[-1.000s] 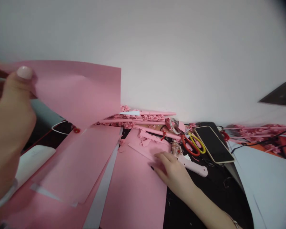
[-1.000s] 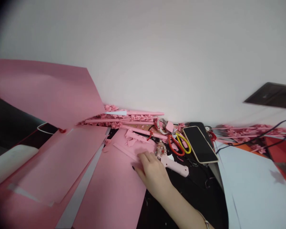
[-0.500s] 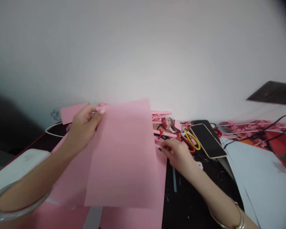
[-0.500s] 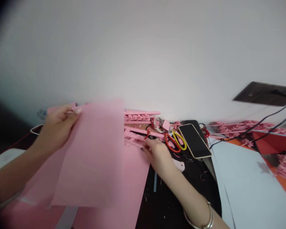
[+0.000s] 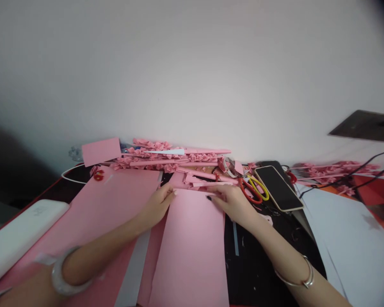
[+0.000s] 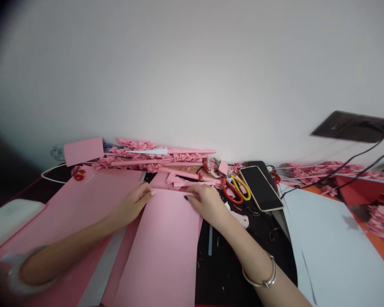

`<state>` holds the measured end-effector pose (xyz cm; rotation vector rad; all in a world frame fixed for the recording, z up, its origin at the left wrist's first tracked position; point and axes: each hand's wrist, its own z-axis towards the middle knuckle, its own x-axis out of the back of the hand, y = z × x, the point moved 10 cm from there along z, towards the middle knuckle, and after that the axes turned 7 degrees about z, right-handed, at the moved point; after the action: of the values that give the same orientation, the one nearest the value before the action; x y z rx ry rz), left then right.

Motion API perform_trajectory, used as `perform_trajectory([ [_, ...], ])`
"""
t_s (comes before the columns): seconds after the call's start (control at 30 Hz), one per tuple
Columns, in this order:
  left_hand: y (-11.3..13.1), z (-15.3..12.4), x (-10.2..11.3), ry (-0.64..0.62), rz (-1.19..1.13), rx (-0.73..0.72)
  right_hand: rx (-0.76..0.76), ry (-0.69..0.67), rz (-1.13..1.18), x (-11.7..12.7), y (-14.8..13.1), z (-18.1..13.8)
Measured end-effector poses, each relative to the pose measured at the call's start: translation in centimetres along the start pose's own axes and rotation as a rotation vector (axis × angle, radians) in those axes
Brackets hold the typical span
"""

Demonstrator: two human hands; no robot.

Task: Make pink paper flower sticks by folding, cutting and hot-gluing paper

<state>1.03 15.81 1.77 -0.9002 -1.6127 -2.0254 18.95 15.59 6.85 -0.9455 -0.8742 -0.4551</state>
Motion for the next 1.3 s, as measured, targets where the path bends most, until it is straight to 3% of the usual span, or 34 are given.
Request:
perform_trajectory([
  [0.17, 1.2, -0.1, -0.1, -0.048, 0.068, -0.100, 0.042, -0.060, 0.014, -2.0, -0.8, -0.1],
  [0.4, 3.8, -0.7, -2.0, -0.188, 0.183, -0.402, 0.204, -0.054, -0.090, -3.3, -2.2, -1.0],
  [0.63, 5.1, -2.2, -3.5, -0.116, 0.514, -0.690, 0.327, -0.065, -0.229, -5.2, -3.5, -2.3],
  [0.93, 4.1, -3.1, -5.7, -0.125, 0.657, -0.713, 0.219, -0.151, -0.491, -7.3, -3.1, -3.1],
  [1.3, 2.8, -4.2, -7.3, -0.143, 0.850, -0.543, 0.098, -0.197, -0.432, -8.1, -2.7, -3.5],
])
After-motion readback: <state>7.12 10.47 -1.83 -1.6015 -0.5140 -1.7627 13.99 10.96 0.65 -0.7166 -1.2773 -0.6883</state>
